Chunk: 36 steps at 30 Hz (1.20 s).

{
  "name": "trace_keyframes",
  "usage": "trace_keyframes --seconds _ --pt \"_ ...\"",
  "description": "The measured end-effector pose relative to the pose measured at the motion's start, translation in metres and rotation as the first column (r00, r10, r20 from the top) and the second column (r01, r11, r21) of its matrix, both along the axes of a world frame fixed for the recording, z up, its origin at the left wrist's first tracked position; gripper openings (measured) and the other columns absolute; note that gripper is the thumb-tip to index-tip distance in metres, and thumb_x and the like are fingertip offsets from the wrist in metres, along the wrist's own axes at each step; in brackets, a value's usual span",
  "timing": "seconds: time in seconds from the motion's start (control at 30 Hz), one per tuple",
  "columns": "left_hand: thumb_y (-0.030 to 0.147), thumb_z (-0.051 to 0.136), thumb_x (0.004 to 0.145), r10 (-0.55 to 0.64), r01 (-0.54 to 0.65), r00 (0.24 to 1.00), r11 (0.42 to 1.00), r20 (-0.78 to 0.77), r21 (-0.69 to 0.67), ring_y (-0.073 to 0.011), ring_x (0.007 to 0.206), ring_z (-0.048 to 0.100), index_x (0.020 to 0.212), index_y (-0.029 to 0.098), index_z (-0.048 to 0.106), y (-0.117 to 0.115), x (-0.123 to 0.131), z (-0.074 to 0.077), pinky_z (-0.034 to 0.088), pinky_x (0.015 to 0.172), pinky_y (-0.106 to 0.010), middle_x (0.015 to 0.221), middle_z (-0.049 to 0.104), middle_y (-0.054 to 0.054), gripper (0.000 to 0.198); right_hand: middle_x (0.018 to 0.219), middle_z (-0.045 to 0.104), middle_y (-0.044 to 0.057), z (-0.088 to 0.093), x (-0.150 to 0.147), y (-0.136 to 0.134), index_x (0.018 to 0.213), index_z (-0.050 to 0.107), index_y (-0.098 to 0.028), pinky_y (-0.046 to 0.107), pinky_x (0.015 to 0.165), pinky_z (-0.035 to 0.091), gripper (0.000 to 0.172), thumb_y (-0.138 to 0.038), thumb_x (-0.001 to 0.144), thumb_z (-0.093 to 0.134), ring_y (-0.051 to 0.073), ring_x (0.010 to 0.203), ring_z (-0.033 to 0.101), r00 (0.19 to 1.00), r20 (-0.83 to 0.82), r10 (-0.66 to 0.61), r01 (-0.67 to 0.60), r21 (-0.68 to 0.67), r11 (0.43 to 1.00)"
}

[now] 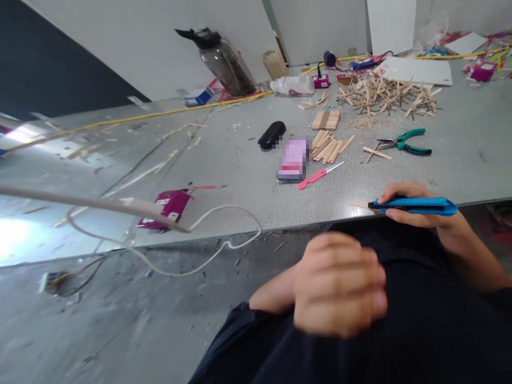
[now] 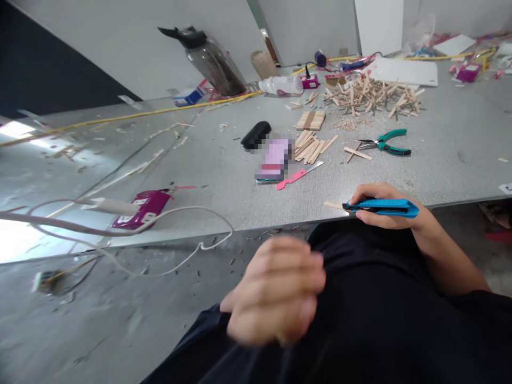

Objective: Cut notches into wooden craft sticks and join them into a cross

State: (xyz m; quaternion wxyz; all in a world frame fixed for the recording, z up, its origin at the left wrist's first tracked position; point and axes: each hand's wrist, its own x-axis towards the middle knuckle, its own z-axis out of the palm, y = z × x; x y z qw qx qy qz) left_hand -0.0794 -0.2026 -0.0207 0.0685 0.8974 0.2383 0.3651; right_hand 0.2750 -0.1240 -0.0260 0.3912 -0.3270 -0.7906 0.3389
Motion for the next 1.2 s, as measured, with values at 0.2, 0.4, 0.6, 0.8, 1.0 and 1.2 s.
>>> trace_keyframes --seconds 0.2,0.4,0.6,0.8,1.0,1.2 --pt "0.064 0.073 0.119 0.115 -0.113 0.990 0.993 -0.080 0.032 -0.0412 0.143 0.085 0.159 0.021 0.080 0.090 0.040 -0.025 0.068 0.115 -0.057 0.158 0.087 -0.023 0.059 0.103 0.088 0.000 0.003 -0.002 0.004 0.124 0.083 -0.027 0.028 0.076 0.057 0.016 -0.031 0.109 0.087 0.017 0.083 0.078 0.998 -0.011 0.059 -0.058 0.068 0.996" --pt "0.071 0.080 0.115 0.295 -0.257 0.947 0.934 -0.129 0.248 -0.0391 0.148 0.084 0.172 0.029 0.077 0.087 0.051 -0.081 0.058 0.114 -0.051 0.167 0.085 -0.014 0.071 0.097 0.083 -0.001 0.003 0.000 0.005 0.124 0.080 -0.026 0.027 0.072 0.054 0.016 -0.031 0.109 0.085 0.015 0.078 0.073 0.998 -0.009 0.067 -0.066 0.083 0.994" --pt "0.074 0.078 0.116 0.410 -0.447 0.894 0.817 0.178 0.364 -0.0330 0.119 0.091 0.154 0.041 0.090 0.102 0.070 -0.129 0.049 0.098 -0.049 0.142 0.096 -0.005 0.052 0.100 0.084 0.001 0.007 0.000 0.004 0.122 0.081 -0.025 0.029 0.073 0.053 0.015 -0.035 0.110 0.085 0.017 0.080 0.074 0.999 0.030 0.036 -0.037 0.049 0.998" --pt "0.080 0.082 0.108 0.497 -0.504 0.859 0.787 0.120 0.355 -0.0316 0.103 0.091 0.133 0.042 0.099 0.108 0.072 -0.160 0.048 0.087 -0.050 0.124 0.099 -0.005 0.049 0.103 0.086 0.002 0.006 0.002 0.005 0.122 0.082 -0.026 0.031 0.077 0.055 0.020 -0.042 0.112 0.085 0.018 0.082 0.073 0.999 0.035 0.038 -0.038 0.008 0.999" --pt "0.067 0.071 0.113 0.503 -0.523 0.851 0.782 0.154 0.340 -0.0289 0.091 0.089 0.125 0.040 0.101 0.117 0.073 -0.166 0.045 0.080 -0.048 0.111 0.099 -0.006 0.041 0.103 0.087 0.003 0.012 0.000 0.002 0.120 0.083 -0.027 0.033 0.080 0.057 0.022 -0.046 0.112 0.085 0.020 0.085 0.075 0.999 0.042 -0.013 0.013 -0.005 1.000" --pt "0.062 0.076 0.108 0.467 -0.474 0.881 0.870 0.080 0.134 -0.0310 0.096 0.090 0.129 0.041 0.100 0.121 0.078 -0.160 0.048 0.081 -0.050 0.120 0.099 -0.006 0.038 0.110 0.087 0.007 0.023 -0.002 0.003 0.128 0.086 -0.030 0.042 0.090 0.065 0.045 -0.068 0.105 0.089 0.030 0.103 0.080 0.995 0.070 -0.066 0.071 -0.073 0.995"
